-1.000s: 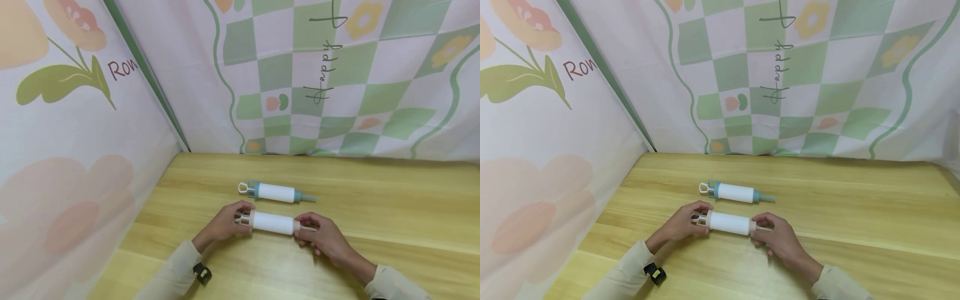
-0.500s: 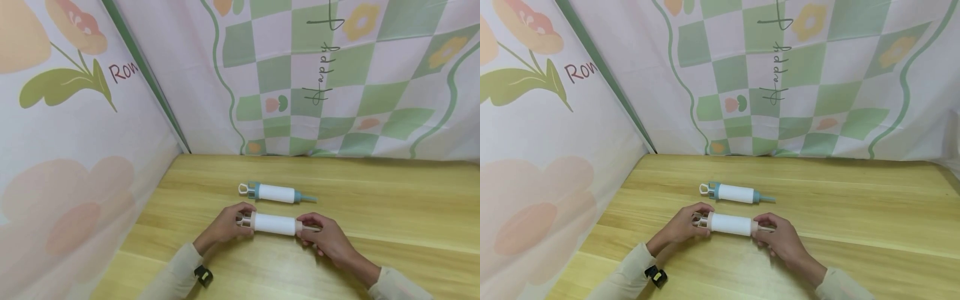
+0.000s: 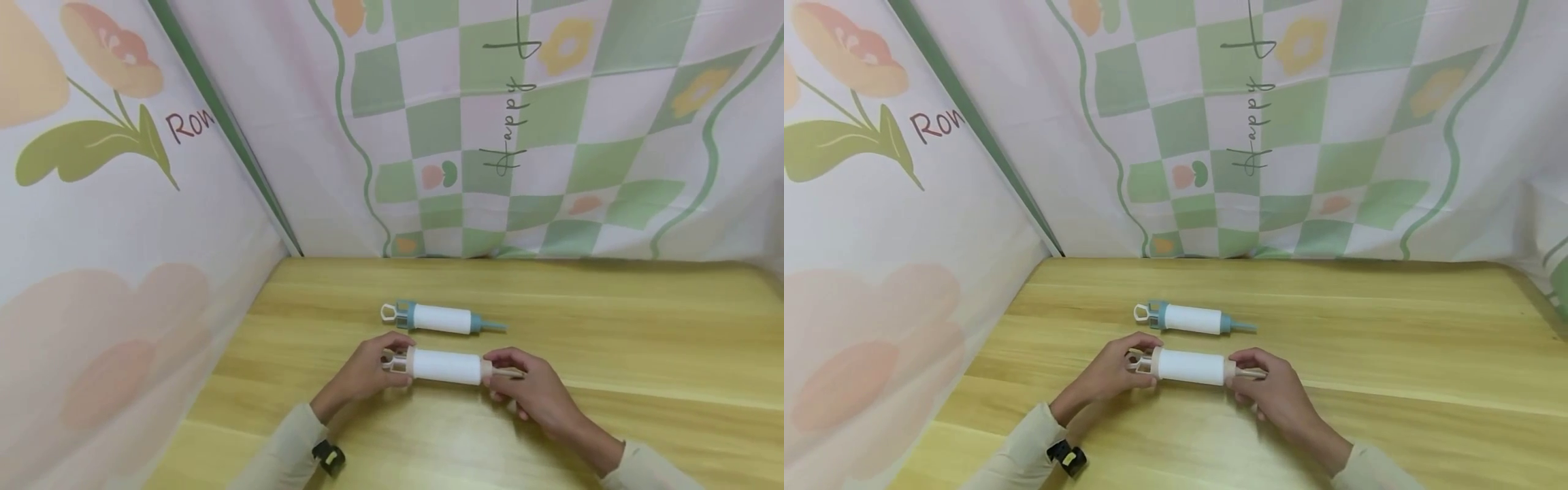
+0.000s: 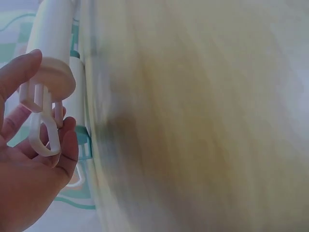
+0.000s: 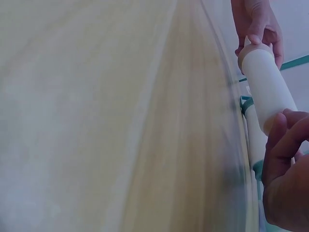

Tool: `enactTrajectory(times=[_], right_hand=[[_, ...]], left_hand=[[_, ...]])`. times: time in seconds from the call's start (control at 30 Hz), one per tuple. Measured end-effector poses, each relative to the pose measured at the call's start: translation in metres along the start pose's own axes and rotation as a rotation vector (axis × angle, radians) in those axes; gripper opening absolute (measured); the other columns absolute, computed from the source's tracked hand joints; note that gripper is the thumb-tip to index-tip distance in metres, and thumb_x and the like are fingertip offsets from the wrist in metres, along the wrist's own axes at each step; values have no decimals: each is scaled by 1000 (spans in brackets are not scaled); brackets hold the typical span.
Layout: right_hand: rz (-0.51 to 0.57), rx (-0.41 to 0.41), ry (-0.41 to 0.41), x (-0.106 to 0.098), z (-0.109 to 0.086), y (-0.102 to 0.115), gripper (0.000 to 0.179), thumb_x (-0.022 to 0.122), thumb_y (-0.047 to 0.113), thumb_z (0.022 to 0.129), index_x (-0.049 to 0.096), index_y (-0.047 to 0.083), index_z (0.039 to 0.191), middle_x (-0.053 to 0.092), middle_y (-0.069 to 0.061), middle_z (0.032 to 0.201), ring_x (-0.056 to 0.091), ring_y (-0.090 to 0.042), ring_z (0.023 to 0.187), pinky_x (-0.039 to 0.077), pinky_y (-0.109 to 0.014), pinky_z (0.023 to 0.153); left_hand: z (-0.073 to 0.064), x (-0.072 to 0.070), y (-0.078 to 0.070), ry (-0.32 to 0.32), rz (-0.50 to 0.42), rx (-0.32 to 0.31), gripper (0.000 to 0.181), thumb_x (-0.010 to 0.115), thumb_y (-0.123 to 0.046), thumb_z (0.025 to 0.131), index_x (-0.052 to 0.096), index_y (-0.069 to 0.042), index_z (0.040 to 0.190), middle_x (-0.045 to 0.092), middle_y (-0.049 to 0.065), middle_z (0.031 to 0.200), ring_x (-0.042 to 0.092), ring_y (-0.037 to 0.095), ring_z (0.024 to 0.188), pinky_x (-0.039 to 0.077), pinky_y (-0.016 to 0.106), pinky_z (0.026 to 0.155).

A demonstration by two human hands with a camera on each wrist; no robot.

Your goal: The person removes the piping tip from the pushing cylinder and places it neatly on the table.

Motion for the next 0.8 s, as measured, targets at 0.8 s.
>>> enactTrajectory(times=[0.8], right_hand=[[-43, -1, -46, -26, -30, 14, 43, 76, 23, 91, 62, 4, 127, 60, -15, 121, 53, -18, 54, 45, -29, 40]], left_hand=[[-2, 6, -41, -13, -31, 78, 50, 80, -14, 82, 62, -13, 128, 64, -5, 117, 60, 15, 107, 52, 34, 90]])
Point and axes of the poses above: each hand's wrist, its own z-axis towards the middle knuckle, its own x-axis out of the palm, y = z × x, the point moved 10 cm from there along z, towards the middle knuckle
